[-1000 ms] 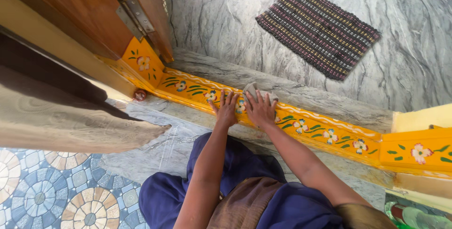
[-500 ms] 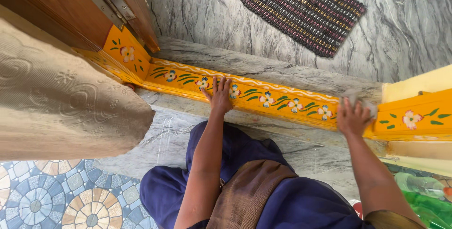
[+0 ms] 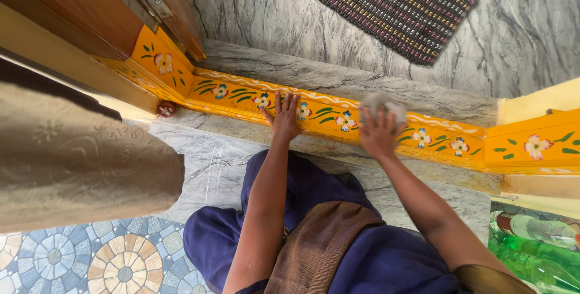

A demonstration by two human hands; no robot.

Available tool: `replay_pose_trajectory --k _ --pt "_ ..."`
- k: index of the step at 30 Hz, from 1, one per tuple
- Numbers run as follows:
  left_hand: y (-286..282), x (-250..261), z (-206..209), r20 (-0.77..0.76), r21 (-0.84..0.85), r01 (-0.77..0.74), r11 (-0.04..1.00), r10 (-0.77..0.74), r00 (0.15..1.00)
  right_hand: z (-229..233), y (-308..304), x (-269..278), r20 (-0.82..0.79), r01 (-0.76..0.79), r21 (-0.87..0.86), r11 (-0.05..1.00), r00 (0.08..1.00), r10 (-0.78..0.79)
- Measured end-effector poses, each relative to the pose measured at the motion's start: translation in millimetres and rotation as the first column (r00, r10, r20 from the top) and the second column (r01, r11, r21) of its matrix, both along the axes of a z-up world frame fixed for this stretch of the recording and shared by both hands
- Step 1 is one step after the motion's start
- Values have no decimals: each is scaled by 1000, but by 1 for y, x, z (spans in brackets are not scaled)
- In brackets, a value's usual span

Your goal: The person sits on the floor and wipes a yellow painted door frame with a gray cloth. They clean the vertical side of the frame and the horizontal threshold, moving along the length of the frame to cover the entire surface.

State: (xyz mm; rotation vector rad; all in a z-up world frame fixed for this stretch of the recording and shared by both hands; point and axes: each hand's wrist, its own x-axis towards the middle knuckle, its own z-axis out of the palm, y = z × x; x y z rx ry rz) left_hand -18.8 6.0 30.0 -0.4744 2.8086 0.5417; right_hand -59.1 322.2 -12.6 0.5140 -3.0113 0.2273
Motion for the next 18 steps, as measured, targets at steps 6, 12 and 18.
replay_pose_trajectory --k 6,12,18 --pt "0 2 3 -52 40 -28 999 30 998 29 -141 3 254 -301 97 949 929 269" --pt "0 4 0 -93 54 -36 998 41 995 34 -141 5 117 -336 25 942 936 331" --pt "0 0 -2 -61 41 -44 998 47 997 8 -17 -6 -95 -180 19 983 979 181"
